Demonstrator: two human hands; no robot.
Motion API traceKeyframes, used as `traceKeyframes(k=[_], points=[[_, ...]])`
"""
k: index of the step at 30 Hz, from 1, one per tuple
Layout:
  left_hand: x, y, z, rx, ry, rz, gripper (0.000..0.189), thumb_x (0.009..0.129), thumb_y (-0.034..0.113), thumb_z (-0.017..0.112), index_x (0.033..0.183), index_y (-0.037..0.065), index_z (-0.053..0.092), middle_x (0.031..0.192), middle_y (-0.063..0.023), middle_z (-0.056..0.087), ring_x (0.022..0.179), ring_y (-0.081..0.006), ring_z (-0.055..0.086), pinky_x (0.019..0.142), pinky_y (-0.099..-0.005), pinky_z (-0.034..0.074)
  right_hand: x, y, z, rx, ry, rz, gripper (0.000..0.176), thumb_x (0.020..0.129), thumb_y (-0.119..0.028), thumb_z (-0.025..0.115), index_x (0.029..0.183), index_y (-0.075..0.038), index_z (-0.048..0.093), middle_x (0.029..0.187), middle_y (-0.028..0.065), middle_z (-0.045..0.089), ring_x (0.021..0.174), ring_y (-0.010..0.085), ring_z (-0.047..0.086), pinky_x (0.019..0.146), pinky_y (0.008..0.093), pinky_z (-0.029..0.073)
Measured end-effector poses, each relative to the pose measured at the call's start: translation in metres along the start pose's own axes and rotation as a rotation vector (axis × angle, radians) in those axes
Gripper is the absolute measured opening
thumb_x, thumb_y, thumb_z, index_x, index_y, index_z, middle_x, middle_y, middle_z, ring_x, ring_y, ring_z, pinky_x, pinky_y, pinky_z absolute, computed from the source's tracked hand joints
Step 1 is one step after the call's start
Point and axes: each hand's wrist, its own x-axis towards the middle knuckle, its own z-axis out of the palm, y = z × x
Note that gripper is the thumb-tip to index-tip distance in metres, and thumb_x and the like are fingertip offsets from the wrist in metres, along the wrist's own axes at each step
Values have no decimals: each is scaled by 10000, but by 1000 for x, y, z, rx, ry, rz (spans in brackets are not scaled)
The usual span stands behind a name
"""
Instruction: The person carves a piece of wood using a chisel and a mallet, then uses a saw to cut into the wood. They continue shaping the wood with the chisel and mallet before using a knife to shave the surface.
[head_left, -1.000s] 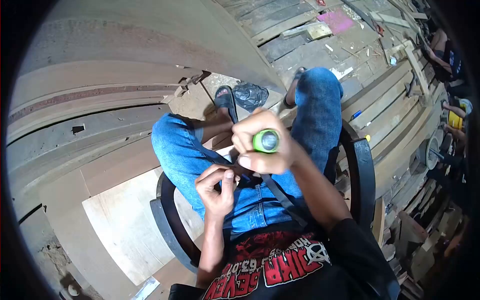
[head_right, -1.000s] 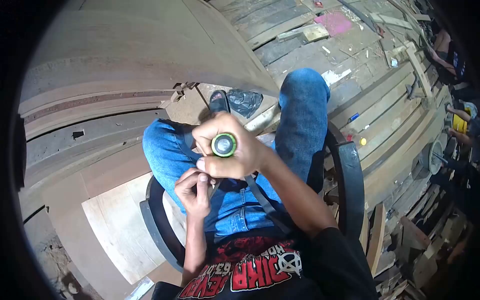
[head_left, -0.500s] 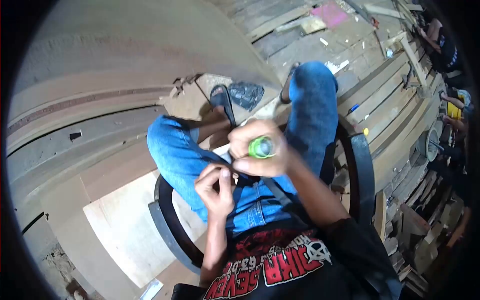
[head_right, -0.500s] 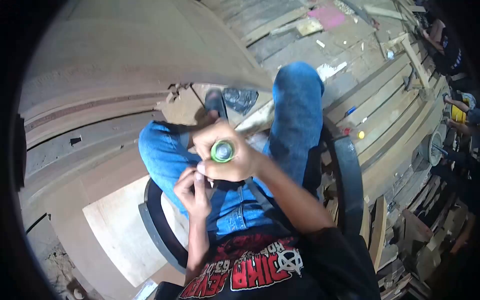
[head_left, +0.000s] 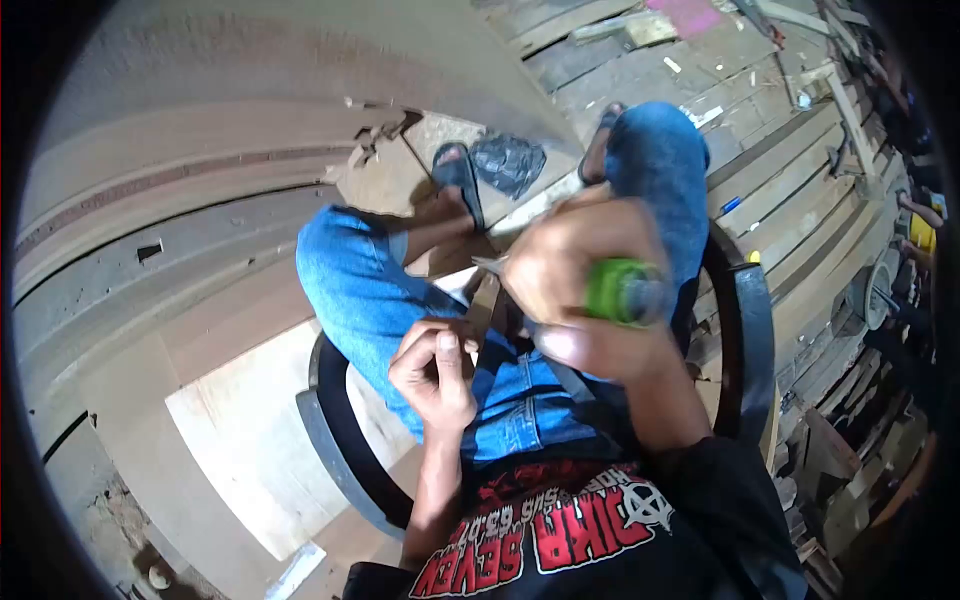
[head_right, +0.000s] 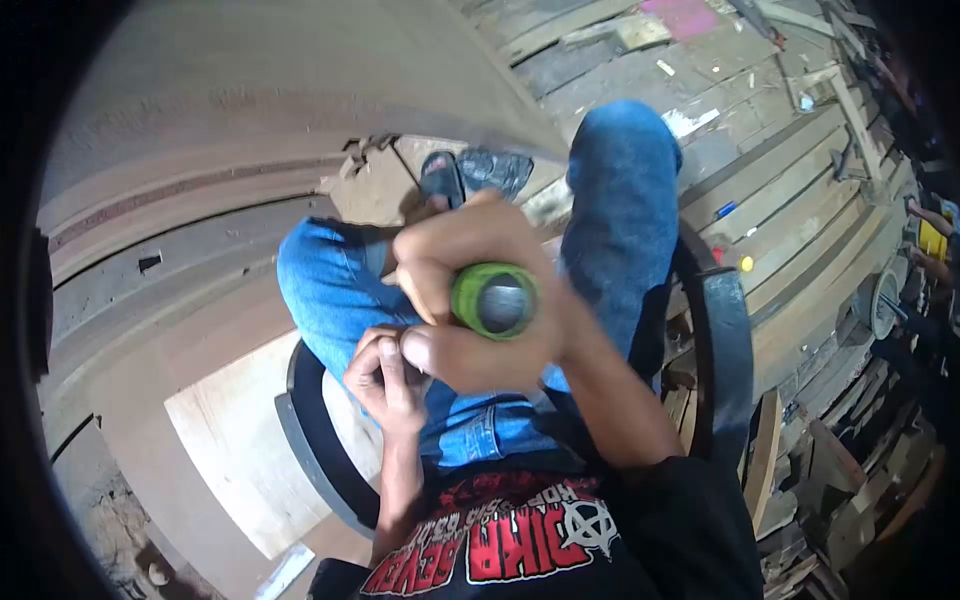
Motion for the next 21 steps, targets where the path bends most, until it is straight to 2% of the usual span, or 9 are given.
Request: traceKeyframes(k=[2, 3, 4, 7, 11, 14, 17, 19, 21], points=[[-6, -2, 2, -6, 24, -9, 361, 1035, 156, 585, 746, -56, 626, 767, -92, 633, 716, -146, 565, 683, -309, 448, 5, -13, 6, 57, -7, -163, 360, 709, -90, 705, 600, -90, 362, 526, 11, 449, 431, 157, 388, 443, 296, 305], [-5, 6, 2, 49, 0, -35, 353, 1038, 151, 581, 759, -60, 629, 798, -104, 651, 748, -156, 592, 703, -311, 463, -13, 20, -1, -104, -18, -126, 355, 707, -84, 705, 606, -91, 364, 523, 13, 440, 431, 161, 389, 440, 300, 306], [-4, 1, 2, 19, 48, -10, 325, 1021, 120, 593, 752, -57, 634, 789, -106, 662, 722, -155, 596, 673, -302, 459, -25, 55, 7, -52, 51, -62, 344, 679, -55, 695, 609, -96, 361, 519, 13, 412, 431, 170, 387, 449, 315, 322], [-6, -8, 3, -41, 103, 7, 290, 1012, 92, 599, 760, -47, 636, 780, -106, 672, 701, -156, 602, 656, -295, 462, -16, 15, -1, -115, -27, 27, 353, 714, -93, 716, 602, -104, 381, 522, 5, 403, 431, 169, 398, 486, 308, 331], [-7, -7, 10, -21, 152, 8, 306, 1022, 98, 583, 753, -44, 613, 789, -106, 667, 756, -161, 605, 703, -300, 459, -13, -4, 8, 41, 6, -151, 313, 681, -104, 720, 601, -84, 418, 531, 9, 417, 456, 157, 412, 458, 319, 313], [-9, -7, 14, -81, 234, -68, 306, 1031, 113, 565, 771, -43, 601, 797, -103, 649, 743, -170, 585, 705, -315, 454, -33, 54, 3, -202, -75, 57, 356, 709, -131, 742, 613, -95, 401, 561, 24, 437, 494, 193, 460, 484, 326, 343], [-11, -10, 13, -31, 230, -35, 310, 1039, 105, 552, 772, -46, 598, 803, -103, 641, 766, -168, 584, 727, -312, 450, -17, 13, 3, -14, 42, -66, 326, 710, -68, 703, 605, -120, 399, 566, 11, 451, 495, 166, 474, 474, 310, 355], [-6, -8, 13, -29, 252, -27, 316, 1046, 111, 551, 777, -47, 601, 812, -97, 638, 756, -158, 573, 723, -305, 447, -16, 4, 3, -97, 25, -121, 316, 740, -37, 667, 608, -134, 397, 571, 7, 462, 486, 160, 462, 456, 288, 332], [-6, -3, 14, -39, 250, -66, 316, 1049, 113, 549, 780, -44, 599, 816, -91, 633, 752, -148, 565, 711, -297, 440, -25, 35, 12, -64, 102, -126, 315, 747, -41, 664, 611, -130, 395, 569, 12, 458, 478, 166, 452, 449, 289, 320]])
